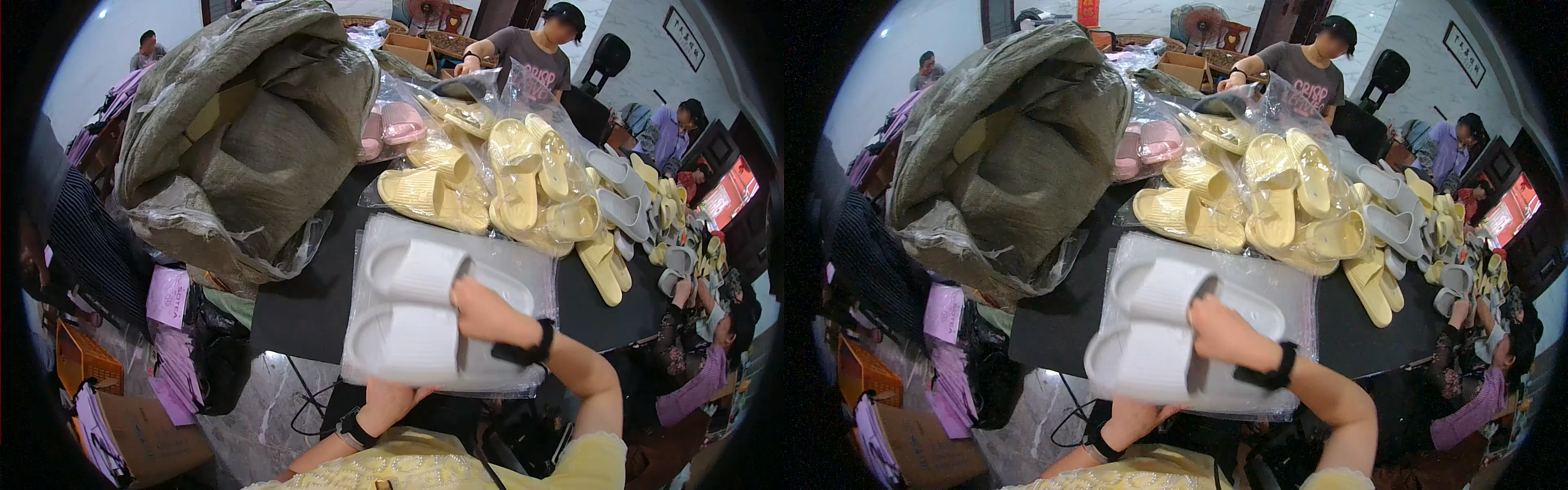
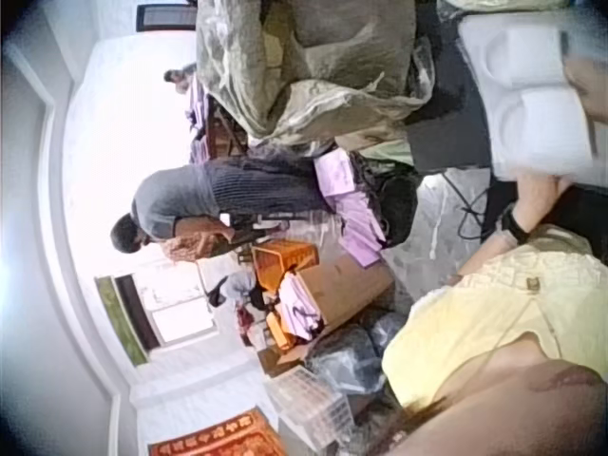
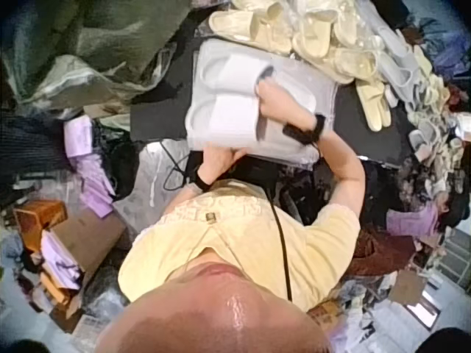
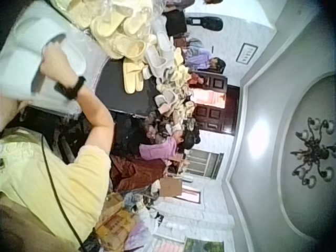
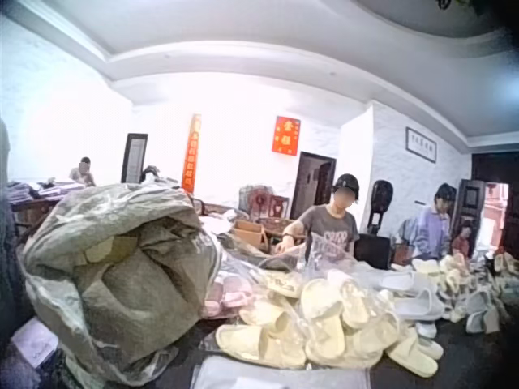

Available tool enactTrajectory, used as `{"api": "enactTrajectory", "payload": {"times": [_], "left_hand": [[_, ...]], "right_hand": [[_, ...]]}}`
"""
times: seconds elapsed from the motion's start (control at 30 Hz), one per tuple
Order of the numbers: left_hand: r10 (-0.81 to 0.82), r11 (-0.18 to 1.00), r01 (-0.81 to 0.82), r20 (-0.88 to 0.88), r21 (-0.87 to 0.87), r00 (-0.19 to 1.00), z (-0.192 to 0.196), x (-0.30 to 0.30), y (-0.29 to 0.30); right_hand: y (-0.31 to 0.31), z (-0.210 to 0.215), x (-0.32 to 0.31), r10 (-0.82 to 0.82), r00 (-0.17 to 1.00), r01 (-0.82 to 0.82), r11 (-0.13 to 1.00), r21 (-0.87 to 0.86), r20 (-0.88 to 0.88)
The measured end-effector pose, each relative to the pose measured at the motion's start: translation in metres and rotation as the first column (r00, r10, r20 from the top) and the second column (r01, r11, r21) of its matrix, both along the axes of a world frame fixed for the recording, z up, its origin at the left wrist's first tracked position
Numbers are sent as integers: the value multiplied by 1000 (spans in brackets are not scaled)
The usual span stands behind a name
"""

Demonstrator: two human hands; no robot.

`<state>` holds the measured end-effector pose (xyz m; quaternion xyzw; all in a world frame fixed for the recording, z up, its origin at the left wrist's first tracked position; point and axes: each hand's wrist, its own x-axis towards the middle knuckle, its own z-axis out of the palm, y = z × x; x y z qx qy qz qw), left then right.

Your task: The recorder is packing pairs of shoes into clear plastic bags in a manufacturing or distribution setting.

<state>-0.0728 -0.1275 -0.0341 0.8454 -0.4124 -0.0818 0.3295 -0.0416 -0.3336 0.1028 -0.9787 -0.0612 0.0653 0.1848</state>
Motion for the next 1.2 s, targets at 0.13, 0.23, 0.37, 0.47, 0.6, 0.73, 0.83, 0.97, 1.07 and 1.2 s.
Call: {"api": "enactTrajectory", "payload": {"times": [0.13, 0.23, 0.37, 0.47, 0.6, 0.73, 0.83, 0.97, 1.07, 1.2], "left_hand": [[23, 995, -55, 329, 88, 944, 41, 5, 0], [-21, 978, -30, 237, 207, 971, 52, 6, -11], [20, 973, -81, 272, 215, 962, 48, 3, -10], [9, 974, -77, 300, 215, 954, 46, 2, -8], [5, 965, -83, 298, 247, 954, 48, 0, -12], [5, 966, -81, 297, 244, 955, 50, -2, -11], [3, 969, -76, 298, 234, 954, 47, -3, -12], [13, 968, -92, 322, 232, 947, 46, -2, -9], [38, 965, -121, 331, 234, 943, 45, -2, -5], [27, 972, -105, 347, 209, 937, 43, 0, -6]], "right_hand": [[-16, -12, -79, -77, 988, 74, 997, -26, -134], [-68, -36, -121, -303, 953, 304, 952, -39, 27], [-103, -29, -166, -544, 806, 556, 831, 20, 233], [-140, -19, -211, -593, 732, 632, 775, -11, 337], [-198, 55, -222, -640, 576, 721, 691, 53, 508], [-323, 114, -218, -731, 341, 892, 450, 42, 591], [-396, 116, -199, -720, 222, 972, 214, -93, 657], [-321, 67, -109, -706, 448, 664, 673, 324, 548], [-201, 45, -54, -685, 695, 466, 661, 588, 218], [-146, 33, -4, -486, 747, 341, 866, 365, 453]]}}
